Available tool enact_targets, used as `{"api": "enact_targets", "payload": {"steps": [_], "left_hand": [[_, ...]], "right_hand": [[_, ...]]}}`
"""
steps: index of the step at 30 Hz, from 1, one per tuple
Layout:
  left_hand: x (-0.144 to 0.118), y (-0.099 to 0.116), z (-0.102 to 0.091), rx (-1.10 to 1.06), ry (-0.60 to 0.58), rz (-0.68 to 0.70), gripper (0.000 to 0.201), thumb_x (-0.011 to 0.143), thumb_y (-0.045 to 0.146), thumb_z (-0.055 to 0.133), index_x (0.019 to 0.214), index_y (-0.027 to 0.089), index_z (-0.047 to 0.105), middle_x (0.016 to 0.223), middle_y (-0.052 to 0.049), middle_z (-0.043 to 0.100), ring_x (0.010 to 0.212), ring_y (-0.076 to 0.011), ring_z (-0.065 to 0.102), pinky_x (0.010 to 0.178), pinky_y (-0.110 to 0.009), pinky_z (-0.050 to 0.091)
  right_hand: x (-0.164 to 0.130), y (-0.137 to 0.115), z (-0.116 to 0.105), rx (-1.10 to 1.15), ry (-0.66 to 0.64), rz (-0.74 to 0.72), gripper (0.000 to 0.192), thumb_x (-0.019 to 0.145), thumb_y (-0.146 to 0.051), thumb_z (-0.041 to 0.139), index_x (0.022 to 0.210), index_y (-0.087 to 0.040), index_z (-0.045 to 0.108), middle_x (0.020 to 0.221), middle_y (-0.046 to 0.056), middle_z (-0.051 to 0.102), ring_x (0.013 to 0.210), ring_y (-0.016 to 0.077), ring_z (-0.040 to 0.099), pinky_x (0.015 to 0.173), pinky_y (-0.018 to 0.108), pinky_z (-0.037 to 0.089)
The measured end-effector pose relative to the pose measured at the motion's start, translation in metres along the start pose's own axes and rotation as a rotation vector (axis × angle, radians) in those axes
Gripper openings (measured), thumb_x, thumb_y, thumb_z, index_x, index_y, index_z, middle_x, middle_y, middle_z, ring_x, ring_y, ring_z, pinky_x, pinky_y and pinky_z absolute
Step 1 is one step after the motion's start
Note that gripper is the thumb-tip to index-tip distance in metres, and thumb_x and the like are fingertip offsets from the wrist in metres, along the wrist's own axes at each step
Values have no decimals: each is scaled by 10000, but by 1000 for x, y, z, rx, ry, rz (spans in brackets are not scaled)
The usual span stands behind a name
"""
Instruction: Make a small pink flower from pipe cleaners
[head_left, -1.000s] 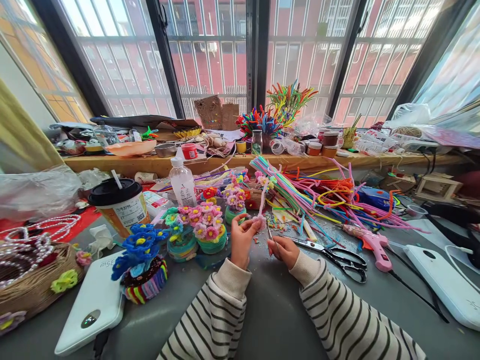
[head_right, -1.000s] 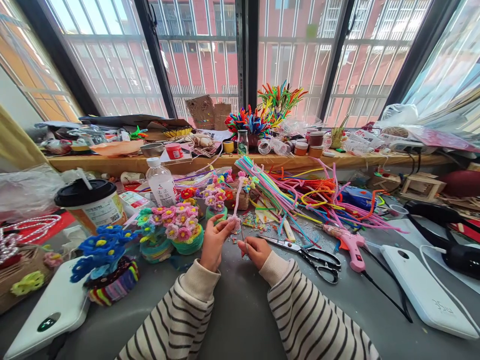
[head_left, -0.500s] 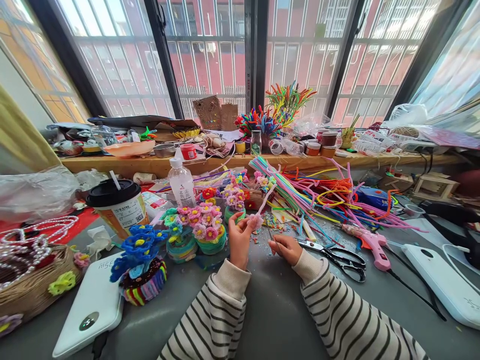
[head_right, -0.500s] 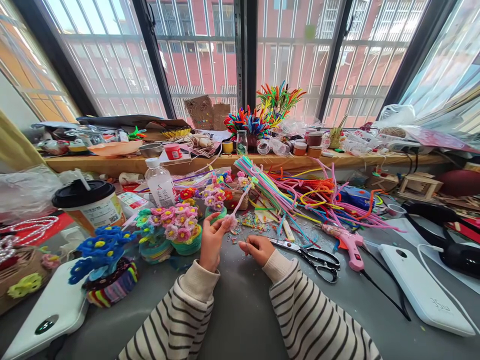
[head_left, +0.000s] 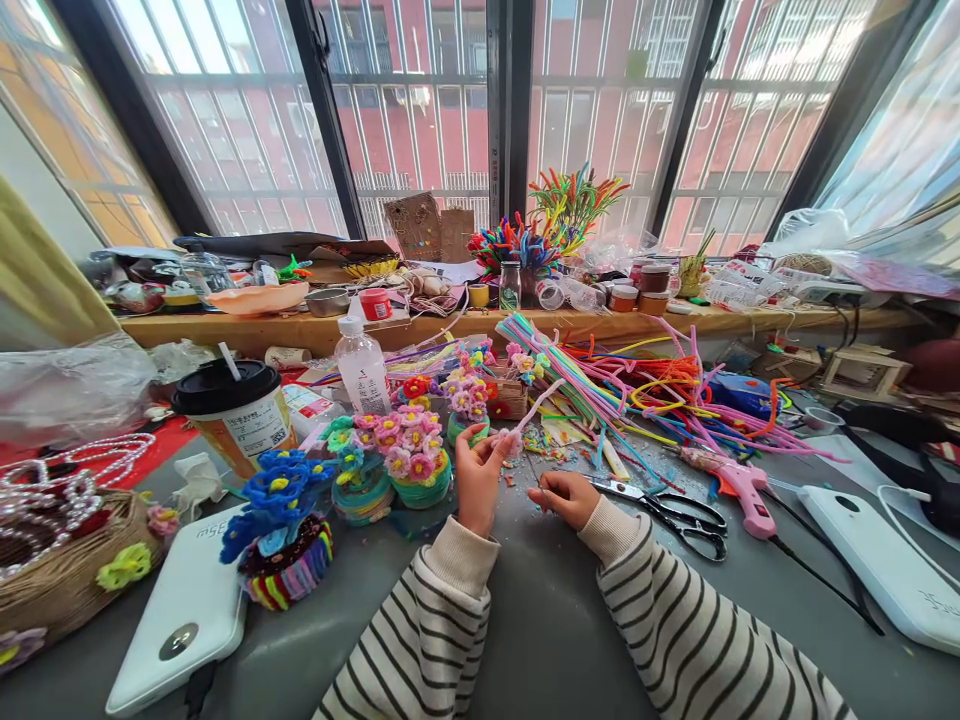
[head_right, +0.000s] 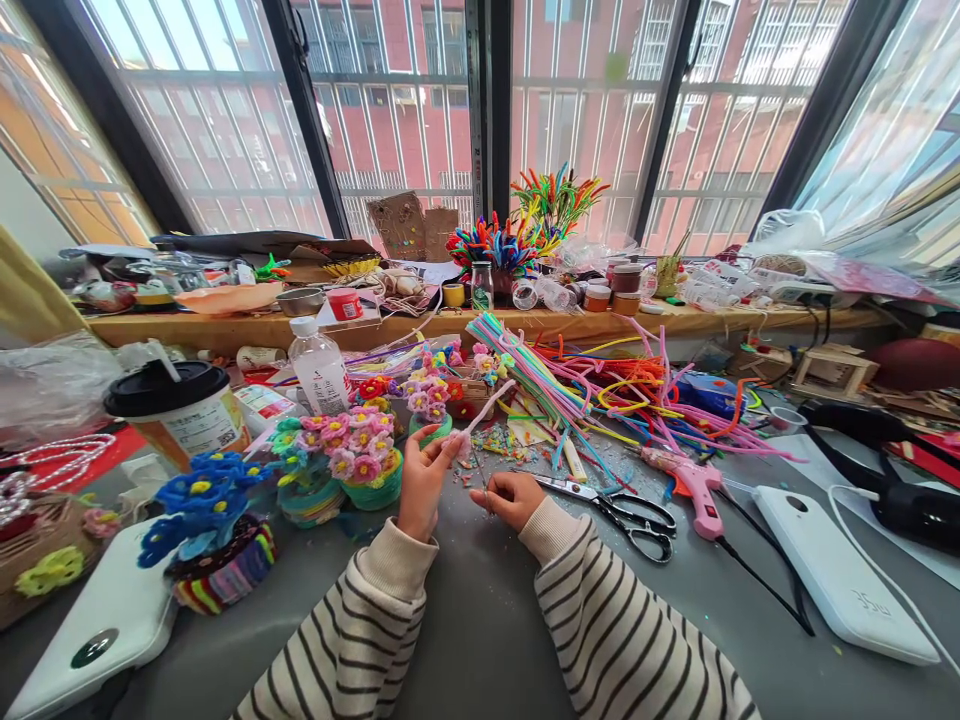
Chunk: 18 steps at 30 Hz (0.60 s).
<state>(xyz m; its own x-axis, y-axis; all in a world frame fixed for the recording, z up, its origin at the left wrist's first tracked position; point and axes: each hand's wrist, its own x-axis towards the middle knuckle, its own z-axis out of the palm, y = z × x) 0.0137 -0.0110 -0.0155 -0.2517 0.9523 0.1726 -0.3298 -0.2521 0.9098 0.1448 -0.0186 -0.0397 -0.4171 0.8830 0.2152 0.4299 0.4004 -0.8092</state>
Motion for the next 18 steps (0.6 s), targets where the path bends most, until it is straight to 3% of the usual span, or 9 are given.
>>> {"api": "enact_targets", "payload": {"steps": [9, 14, 18], "left_hand": [[1, -2, -1, 28, 41, -2, 382, 566, 252, 611, 866, 168, 389, 700, 3, 539, 624, -81, 542, 571, -190, 404], [2, -3, -1, 32, 18, 5, 404, 557, 244, 618, 875, 175, 380, 695, 8, 529, 620, -82, 539, 567, -190, 408], [0, -1, 0, 24, -9, -7, 405, 566, 237, 612, 885, 177, 369, 652, 23, 522, 598, -73, 531, 580, -191, 407]], "right_hand": [[1, 3, -1, -38, 106, 9, 369, 701, -452, 386, 461, -174, 347, 423, -27, 408, 412, 67, 337, 414, 197, 274], [-1, 0, -6, -257, 155, -51, 348, 674, -459, 418, 487, -172, 358, 439, -44, 325, 426, 68, 299, 413, 201, 228], [-3, -2, -8, -417, 163, -91, 334, 664, -471, 427, 529, -169, 387, 484, -33, 356, 462, 79, 323, 450, 206, 248]]}}
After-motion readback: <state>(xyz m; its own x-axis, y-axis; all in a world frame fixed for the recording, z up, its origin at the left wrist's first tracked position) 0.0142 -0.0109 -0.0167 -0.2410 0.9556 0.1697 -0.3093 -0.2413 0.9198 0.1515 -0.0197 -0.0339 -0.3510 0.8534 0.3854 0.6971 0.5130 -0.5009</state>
